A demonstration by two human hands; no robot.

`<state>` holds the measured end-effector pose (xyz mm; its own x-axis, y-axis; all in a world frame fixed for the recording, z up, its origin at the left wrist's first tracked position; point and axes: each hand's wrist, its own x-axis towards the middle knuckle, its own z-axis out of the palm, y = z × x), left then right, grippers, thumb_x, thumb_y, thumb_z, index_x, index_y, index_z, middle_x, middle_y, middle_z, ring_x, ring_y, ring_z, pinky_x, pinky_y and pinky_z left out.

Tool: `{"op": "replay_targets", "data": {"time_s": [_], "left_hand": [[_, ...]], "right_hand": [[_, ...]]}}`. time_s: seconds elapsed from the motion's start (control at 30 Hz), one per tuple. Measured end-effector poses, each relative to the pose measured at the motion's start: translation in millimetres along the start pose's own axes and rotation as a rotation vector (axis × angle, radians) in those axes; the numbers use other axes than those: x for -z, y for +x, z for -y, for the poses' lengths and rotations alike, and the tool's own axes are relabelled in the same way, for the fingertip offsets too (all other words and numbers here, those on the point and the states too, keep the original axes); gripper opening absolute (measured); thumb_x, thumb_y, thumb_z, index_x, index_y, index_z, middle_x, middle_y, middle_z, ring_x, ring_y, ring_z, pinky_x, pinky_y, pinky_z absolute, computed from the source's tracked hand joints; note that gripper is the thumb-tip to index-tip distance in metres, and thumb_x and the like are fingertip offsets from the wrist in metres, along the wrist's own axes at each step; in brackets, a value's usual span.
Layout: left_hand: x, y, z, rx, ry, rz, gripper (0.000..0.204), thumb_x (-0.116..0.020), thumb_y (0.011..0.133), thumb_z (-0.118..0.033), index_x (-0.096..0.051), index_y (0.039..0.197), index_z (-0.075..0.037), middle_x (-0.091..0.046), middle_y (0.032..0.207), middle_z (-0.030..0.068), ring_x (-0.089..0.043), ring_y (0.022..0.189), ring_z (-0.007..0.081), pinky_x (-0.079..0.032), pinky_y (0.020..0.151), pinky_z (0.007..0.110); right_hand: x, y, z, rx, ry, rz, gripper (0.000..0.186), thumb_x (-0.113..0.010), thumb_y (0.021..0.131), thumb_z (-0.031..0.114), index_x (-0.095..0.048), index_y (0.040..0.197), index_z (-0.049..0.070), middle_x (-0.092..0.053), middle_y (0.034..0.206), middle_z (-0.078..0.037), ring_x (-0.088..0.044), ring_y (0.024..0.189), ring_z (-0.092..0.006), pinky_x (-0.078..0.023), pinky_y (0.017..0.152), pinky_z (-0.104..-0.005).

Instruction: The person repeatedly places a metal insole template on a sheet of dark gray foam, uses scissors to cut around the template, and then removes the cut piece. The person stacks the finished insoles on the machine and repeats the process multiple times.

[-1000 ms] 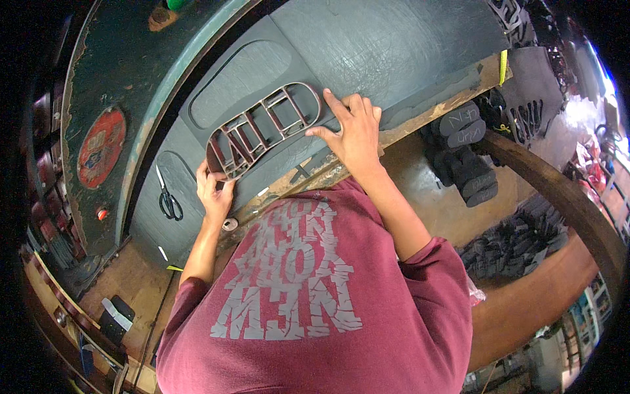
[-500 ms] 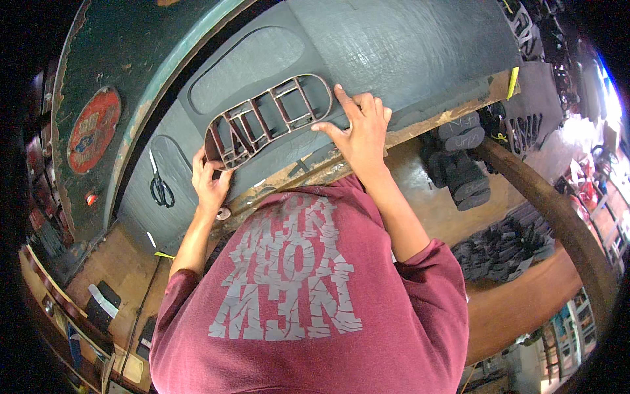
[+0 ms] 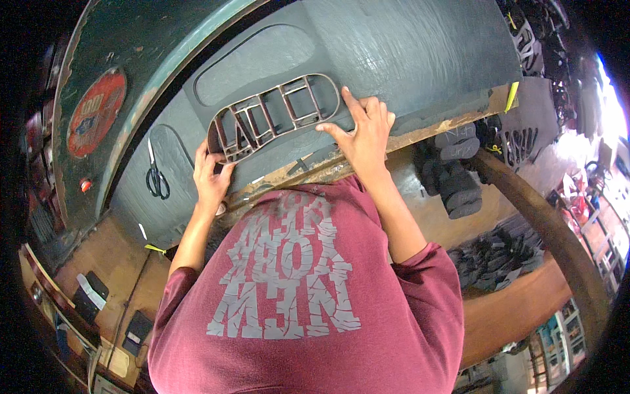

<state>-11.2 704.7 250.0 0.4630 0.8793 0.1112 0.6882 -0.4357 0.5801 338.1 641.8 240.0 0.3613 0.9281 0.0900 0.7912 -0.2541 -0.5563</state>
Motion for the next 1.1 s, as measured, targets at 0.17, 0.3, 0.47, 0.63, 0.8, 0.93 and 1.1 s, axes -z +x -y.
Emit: {"op": "replay_targets", "data": {"time_s": [0.17, 0.3, 0.47, 0.63, 0.8, 0.93, 1.1], "left_hand": [[-9, -11, -23, 0.224, 0.022, -0.208, 0.08, -0.09, 0.073, -0.013, -0.048, 0.14, -0.001, -0.057, 0.137, 0.0226, -0.058, 0.123, 0.0393, -0.045, 0.106, 0.046], [-14, -22, -45, 0.486, 0.088, -0.191, 0.069, -0.088, 0.075, -0.033, -0.062, 0.13, -0.001, -0.065, 0.111, 0.0147, -0.061, 0.102, 0.0318, -0.044, 0.09, 0.044], [-26, -26, -54, 0.631, -0.067, -0.354, 0.058, -0.088, 0.074, -0.032, -0.069, 0.123, -0.005, -0.066, 0.1, 0.0074, -0.061, 0.097, 0.0263, -0.04, 0.088, 0.04], [-34, -29, -51, 0.642, -0.121, -0.424, 0.052, -0.089, 0.073, -0.029, -0.071, 0.116, -0.007, -0.065, 0.096, 0.0047, -0.06, 0.096, 0.0246, -0.039, 0.088, 0.04], [-36, -30, -49, 0.628, -0.153, -0.45, 0.048, -0.089, 0.073, -0.028, -0.072, 0.114, -0.009, -0.065, 0.096, 0.004, -0.06, 0.096, 0.0241, -0.039, 0.087, 0.04], [-34, -31, -48, 0.597, -0.131, -0.436, 0.052, -0.088, 0.075, -0.029, -0.07, 0.118, -0.008, -0.065, 0.098, 0.0047, -0.06, 0.095, 0.0242, -0.039, 0.087, 0.04], [-24, -32, -42, 0.546, -0.146, -0.354, 0.057, -0.086, 0.076, -0.033, -0.068, 0.124, -0.007, -0.063, 0.1, 0.0057, -0.06, 0.095, 0.0247, -0.04, 0.087, 0.04]], "right_hand": [[-1, -1, 0, 0.039, -0.028, -0.006, 0.085, -0.088, 0.065, 0.055, -0.068, 0.134, 0.01, -0.056, 0.098, -0.007, -0.053, 0.098, -0.0269, -0.038, 0.089, -0.0434], [-4, -1, -3, 0.047, -0.067, 0.006, 0.085, -0.091, 0.064, 0.051, -0.067, 0.134, 0.01, -0.059, 0.103, -0.011, -0.055, 0.103, -0.0309, -0.038, 0.093, -0.0471], [-11, 0, -14, 0.059, -0.09, -0.018, 0.073, -0.094, 0.063, 0.045, -0.07, 0.121, 0.007, -0.061, 0.107, -0.012, -0.057, 0.106, -0.0343, -0.04, 0.092, -0.0494], [-15, 1, -27, 0.067, -0.11, -0.006, 0.073, -0.095, 0.062, 0.04, -0.068, 0.12, 0.004, -0.06, 0.106, -0.012, -0.058, 0.105, -0.0346, -0.04, 0.092, -0.049], [-17, 2, -29, 0.117, -0.083, -0.053, 0.072, -0.095, 0.063, 0.041, -0.068, 0.116, 0.002, -0.06, 0.106, -0.012, -0.057, 0.105, -0.0342, -0.04, 0.092, -0.0489], [-15, 3, -27, 0.084, -0.065, -0.016, 0.07, -0.095, 0.063, 0.042, -0.067, 0.112, 0.002, -0.06, 0.105, -0.012, -0.057, 0.102, -0.0337, -0.041, 0.092, -0.0494], [-12, 4, -26, 0.063, -0.075, 0.021, 0.069, -0.095, 0.064, 0.043, -0.067, 0.112, 0.003, -0.06, 0.103, -0.012, -0.057, 0.1, -0.0338, -0.041, 0.093, -0.0488]]}}
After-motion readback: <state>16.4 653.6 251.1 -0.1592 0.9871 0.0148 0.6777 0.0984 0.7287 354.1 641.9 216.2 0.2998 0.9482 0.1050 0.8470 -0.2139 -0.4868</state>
